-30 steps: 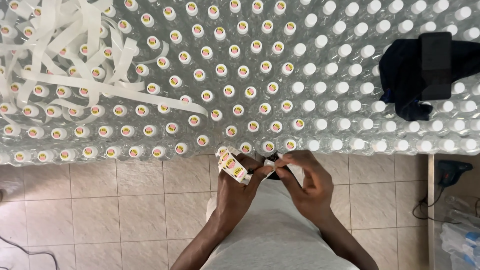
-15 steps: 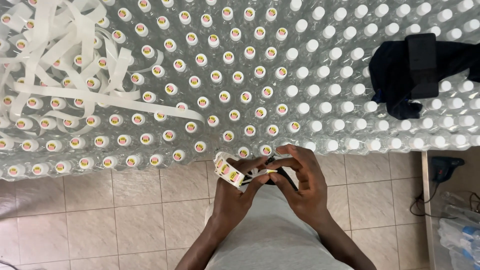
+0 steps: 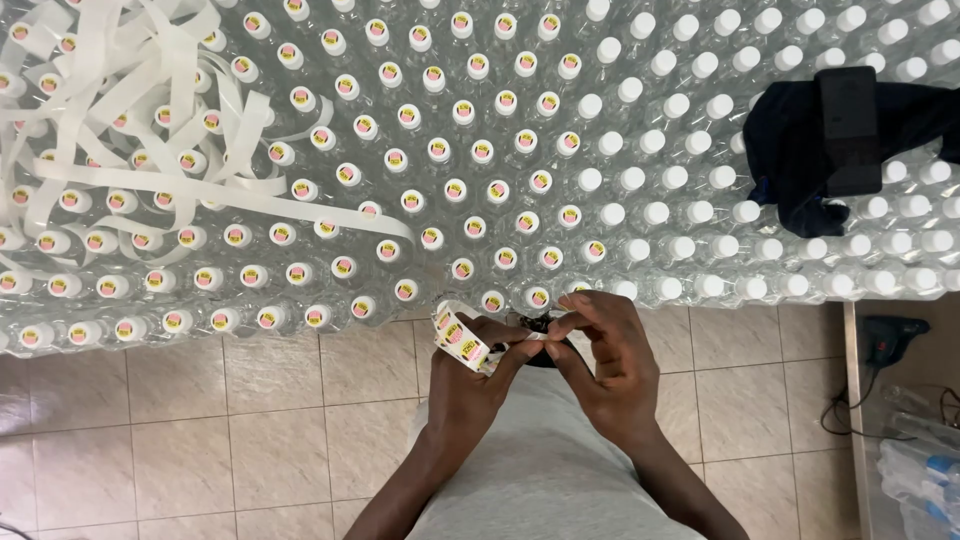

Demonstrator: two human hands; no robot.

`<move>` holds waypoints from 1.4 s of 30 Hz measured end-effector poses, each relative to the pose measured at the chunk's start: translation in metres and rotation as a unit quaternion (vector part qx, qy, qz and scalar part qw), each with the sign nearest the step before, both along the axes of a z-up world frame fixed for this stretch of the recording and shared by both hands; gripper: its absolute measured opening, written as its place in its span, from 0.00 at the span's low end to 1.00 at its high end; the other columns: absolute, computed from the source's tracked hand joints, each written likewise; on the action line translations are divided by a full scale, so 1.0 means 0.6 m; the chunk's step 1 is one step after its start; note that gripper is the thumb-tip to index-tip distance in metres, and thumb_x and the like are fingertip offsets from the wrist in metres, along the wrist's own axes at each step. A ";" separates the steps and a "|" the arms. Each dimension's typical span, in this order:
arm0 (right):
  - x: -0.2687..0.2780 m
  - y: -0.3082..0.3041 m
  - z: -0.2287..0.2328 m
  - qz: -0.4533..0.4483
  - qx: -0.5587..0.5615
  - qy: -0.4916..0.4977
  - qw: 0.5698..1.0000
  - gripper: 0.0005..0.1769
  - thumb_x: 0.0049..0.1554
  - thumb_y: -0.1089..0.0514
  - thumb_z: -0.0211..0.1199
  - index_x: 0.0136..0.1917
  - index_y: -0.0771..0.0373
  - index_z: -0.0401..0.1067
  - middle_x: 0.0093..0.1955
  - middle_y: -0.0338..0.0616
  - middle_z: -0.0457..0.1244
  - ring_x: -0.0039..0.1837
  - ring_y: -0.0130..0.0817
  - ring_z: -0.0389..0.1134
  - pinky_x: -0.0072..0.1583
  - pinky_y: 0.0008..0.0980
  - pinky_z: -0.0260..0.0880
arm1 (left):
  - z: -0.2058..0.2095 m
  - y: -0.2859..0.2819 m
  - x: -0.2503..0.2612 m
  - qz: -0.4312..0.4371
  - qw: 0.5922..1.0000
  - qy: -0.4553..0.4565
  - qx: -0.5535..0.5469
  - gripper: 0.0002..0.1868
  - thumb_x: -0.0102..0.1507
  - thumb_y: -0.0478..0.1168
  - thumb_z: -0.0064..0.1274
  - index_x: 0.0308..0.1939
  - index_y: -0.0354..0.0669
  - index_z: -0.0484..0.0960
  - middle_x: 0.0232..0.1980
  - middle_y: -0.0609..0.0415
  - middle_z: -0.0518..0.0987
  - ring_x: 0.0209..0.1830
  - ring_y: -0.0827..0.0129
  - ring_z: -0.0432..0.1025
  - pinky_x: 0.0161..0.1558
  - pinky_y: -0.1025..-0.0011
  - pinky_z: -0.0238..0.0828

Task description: Applying small circular labels to the caps of water bottles on a production line table

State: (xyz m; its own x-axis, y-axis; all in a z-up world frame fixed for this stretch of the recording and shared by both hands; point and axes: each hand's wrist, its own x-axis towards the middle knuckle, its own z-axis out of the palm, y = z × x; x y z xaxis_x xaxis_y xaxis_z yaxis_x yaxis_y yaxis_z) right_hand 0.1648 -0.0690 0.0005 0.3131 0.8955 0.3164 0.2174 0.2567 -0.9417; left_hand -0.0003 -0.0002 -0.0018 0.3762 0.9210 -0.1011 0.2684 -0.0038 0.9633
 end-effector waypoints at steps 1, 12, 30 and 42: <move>0.003 0.000 0.005 -0.001 -0.001 0.000 1.000 0.30 0.65 0.74 0.66 0.77 0.62 0.65 0.71 0.55 0.61 0.59 0.37 0.76 0.66 0.37 0.82 | -0.001 0.001 0.000 -0.001 1.000 0.000 -0.001 0.07 0.66 0.48 0.66 0.44 0.54 0.92 0.45 0.61 0.91 0.49 0.70 0.84 0.48 0.70 0.80; -0.005 -0.009 0.022 0.050 0.009 0.062 0.997 0.38 0.65 0.76 0.65 0.82 0.53 0.62 0.86 0.48 0.42 0.72 0.37 0.68 0.75 0.44 0.82 | 0.006 -0.002 0.001 0.016 0.997 -0.018 -0.071 0.20 0.57 0.46 0.77 0.21 0.49 0.80 0.26 0.66 0.71 0.27 0.77 0.64 0.30 0.70 0.61; 0.021 -0.007 0.041 0.030 -0.047 0.044 0.997 0.39 0.66 0.74 0.64 0.83 0.50 0.59 0.87 0.51 0.42 0.72 0.40 0.69 0.71 0.41 0.86 | -0.014 -0.003 0.024 -0.053 0.992 -0.072 -0.090 0.17 0.59 0.43 0.74 0.23 0.48 0.81 0.30 0.63 0.73 0.32 0.72 0.66 0.36 0.69 0.62; 0.080 0.024 0.019 0.016 -0.021 0.108 0.994 0.36 0.56 0.79 0.67 0.77 0.73 0.64 0.83 0.56 0.45 0.65 0.44 0.71 0.57 0.37 0.84 | -0.015 0.020 0.068 -0.118 0.991 -0.042 0.041 0.21 0.70 0.48 0.62 0.66 0.49 0.86 0.53 0.55 0.87 0.59 0.59 0.81 0.67 0.59 0.72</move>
